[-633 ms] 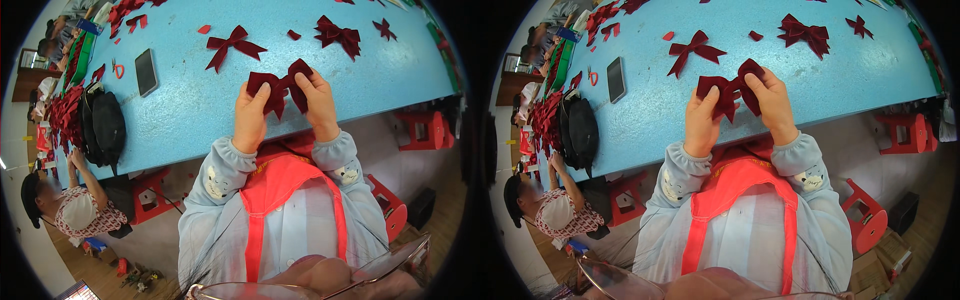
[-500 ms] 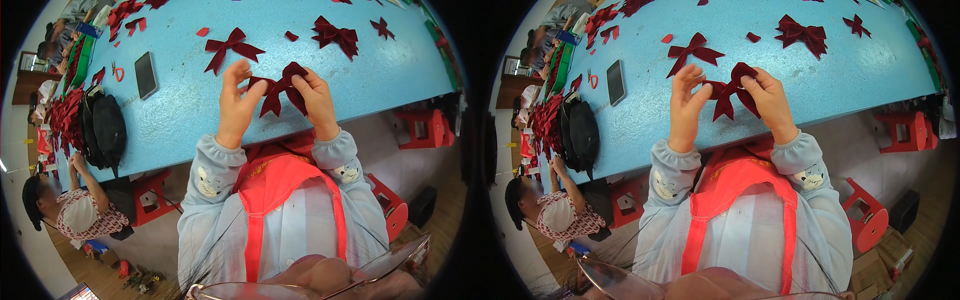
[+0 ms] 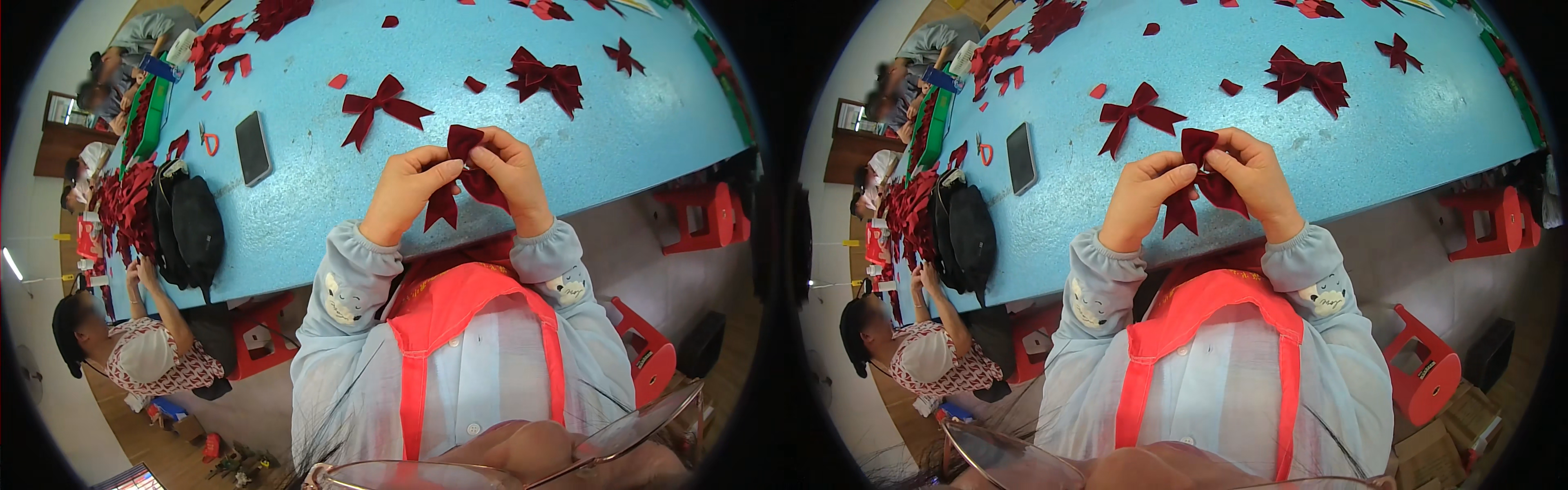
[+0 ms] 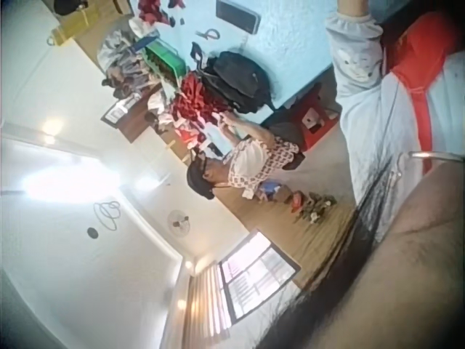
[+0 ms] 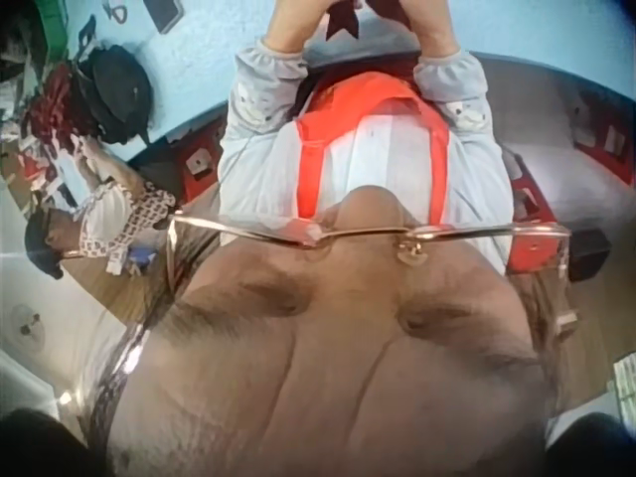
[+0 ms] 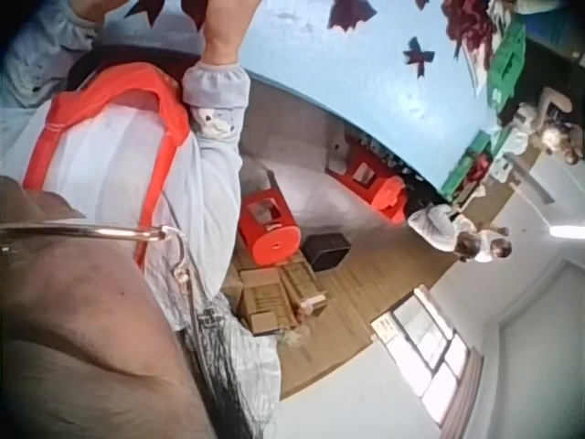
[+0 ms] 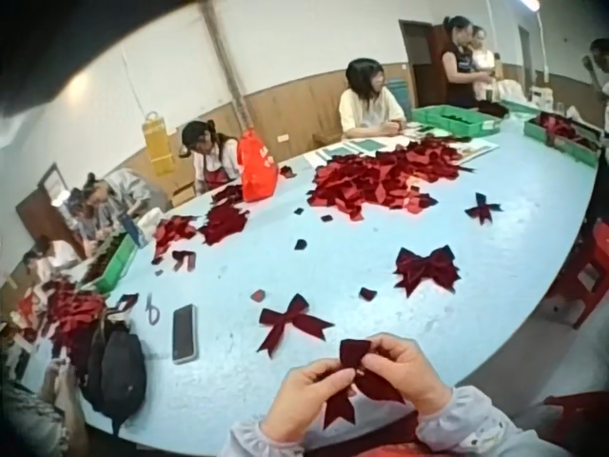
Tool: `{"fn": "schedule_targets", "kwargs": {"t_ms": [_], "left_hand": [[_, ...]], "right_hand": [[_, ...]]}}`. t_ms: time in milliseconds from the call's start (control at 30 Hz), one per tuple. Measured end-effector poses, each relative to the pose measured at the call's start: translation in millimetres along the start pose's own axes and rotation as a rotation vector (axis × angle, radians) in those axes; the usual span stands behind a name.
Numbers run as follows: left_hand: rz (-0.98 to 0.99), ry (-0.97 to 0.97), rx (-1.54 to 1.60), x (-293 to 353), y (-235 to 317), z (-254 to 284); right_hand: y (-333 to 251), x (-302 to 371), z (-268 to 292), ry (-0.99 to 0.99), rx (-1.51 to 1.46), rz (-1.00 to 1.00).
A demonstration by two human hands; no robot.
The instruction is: The person folds, shapes, and ties fabric ribbons by hand to assemble decorative bows at a table.
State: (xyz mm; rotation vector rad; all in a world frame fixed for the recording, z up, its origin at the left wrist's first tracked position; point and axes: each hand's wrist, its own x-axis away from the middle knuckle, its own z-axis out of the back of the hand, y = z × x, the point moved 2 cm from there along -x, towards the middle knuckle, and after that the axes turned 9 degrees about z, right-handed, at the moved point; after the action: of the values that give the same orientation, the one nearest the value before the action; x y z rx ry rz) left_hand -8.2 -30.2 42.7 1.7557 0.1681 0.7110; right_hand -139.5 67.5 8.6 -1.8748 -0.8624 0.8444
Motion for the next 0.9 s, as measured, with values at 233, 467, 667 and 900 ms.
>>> {"fn": "schedule_targets", "kwargs": {"t_ms": [233,467,667,900], "left_hand": [[0.112,-0.077,0.052,-14.0,3.1,1.5],[0.107,-0.155,0.026,-23.4,6.3,-2.9],[0.065,-0.096,-0.257,-24.6,6.6,-7.2],[0.024,0.003,-0.22,-26.9,11.2,-16.3]], "right_hand": [[0.4,-8.1,10.5,0.002,-0.06,-0.026],[0.2,-13.4,21.6,-0.032,-0.018,-0.102],[-2.7,-17.8,11.3,0.003,0.063,-0.002],[12.5,-15.4,13.0,-0.007,0.069,0.229]]}}
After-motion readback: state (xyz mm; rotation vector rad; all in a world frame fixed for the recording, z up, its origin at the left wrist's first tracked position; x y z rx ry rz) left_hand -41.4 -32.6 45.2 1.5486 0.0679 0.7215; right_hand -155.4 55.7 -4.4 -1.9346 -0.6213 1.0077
